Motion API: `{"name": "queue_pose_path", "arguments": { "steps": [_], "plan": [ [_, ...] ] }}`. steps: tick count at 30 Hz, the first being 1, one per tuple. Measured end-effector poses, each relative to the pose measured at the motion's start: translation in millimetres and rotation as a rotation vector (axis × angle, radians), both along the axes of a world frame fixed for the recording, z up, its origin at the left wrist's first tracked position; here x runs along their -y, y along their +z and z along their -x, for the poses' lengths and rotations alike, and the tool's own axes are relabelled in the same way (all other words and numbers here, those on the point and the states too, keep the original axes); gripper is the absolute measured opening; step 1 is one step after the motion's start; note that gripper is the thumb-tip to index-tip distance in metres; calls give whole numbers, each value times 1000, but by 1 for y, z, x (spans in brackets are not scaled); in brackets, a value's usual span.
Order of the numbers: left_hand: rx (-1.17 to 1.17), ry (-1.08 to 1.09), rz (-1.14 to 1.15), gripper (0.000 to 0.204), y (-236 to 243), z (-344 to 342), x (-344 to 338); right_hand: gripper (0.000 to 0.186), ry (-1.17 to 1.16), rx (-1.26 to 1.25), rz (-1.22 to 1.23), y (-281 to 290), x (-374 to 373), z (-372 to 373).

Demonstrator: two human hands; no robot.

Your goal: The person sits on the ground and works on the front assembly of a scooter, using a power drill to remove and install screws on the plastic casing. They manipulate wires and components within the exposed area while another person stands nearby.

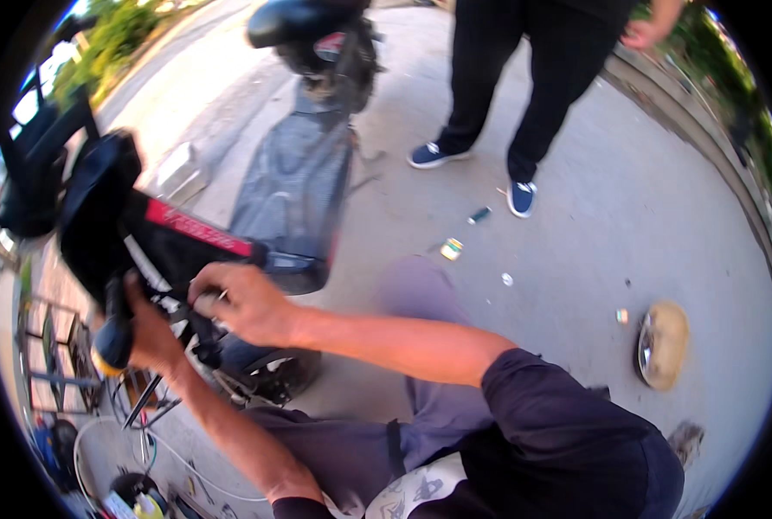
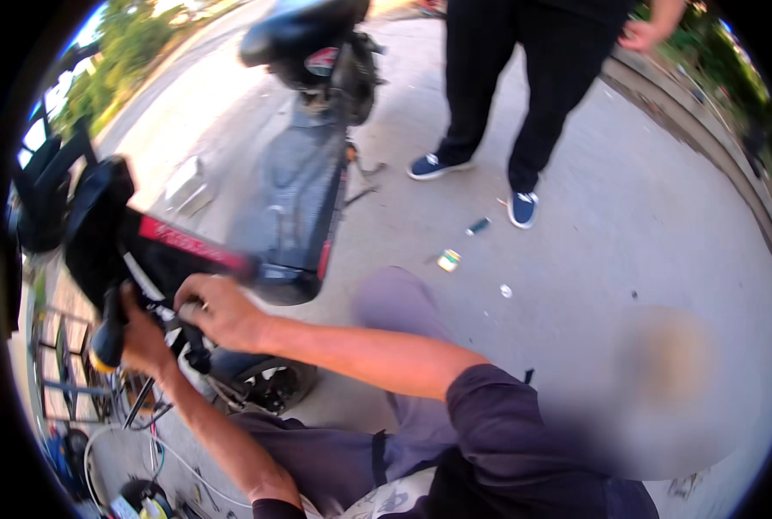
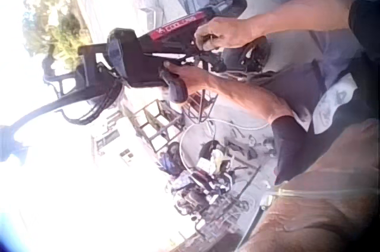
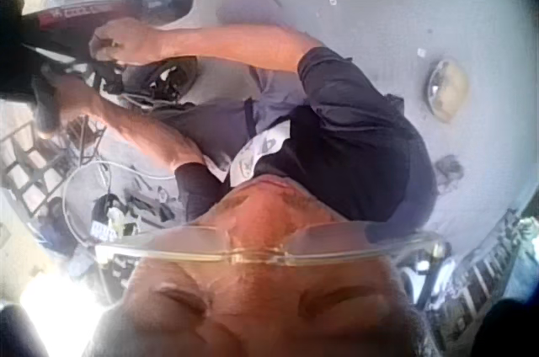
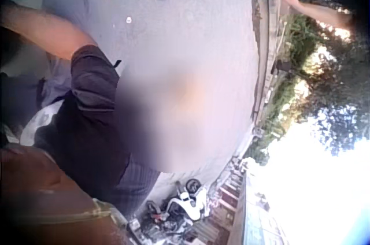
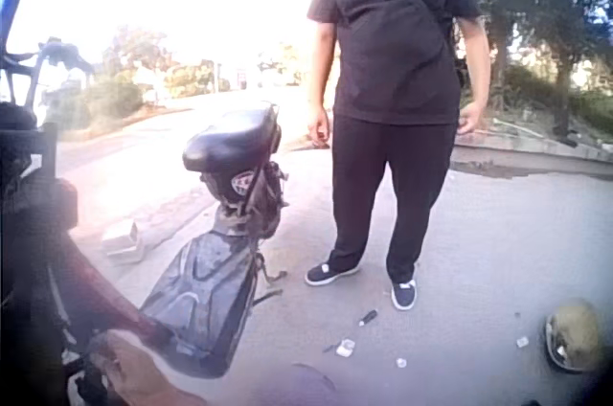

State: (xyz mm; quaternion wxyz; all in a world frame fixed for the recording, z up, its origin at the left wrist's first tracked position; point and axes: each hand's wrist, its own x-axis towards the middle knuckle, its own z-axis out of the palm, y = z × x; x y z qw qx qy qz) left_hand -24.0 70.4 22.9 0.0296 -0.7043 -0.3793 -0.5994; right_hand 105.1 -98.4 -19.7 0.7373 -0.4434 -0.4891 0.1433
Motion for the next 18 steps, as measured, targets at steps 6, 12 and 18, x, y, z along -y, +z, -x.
{"name": "queue_pose_path", "arguments": {
  "steps": [6, 12, 18],
  "plan": [
    [-43, 32, 76, 73, 13, 14, 16, 9, 60, -238, 111, -10, 25, 25],
    [-33, 205, 284, 50, 26, 13, 18, 16, 1, -131, -90, 7, 21, 11],
    [59, 3, 31, 56, 10, -4, 45, 13, 247, -537, 35, 13, 23, -13]
  ]
}}
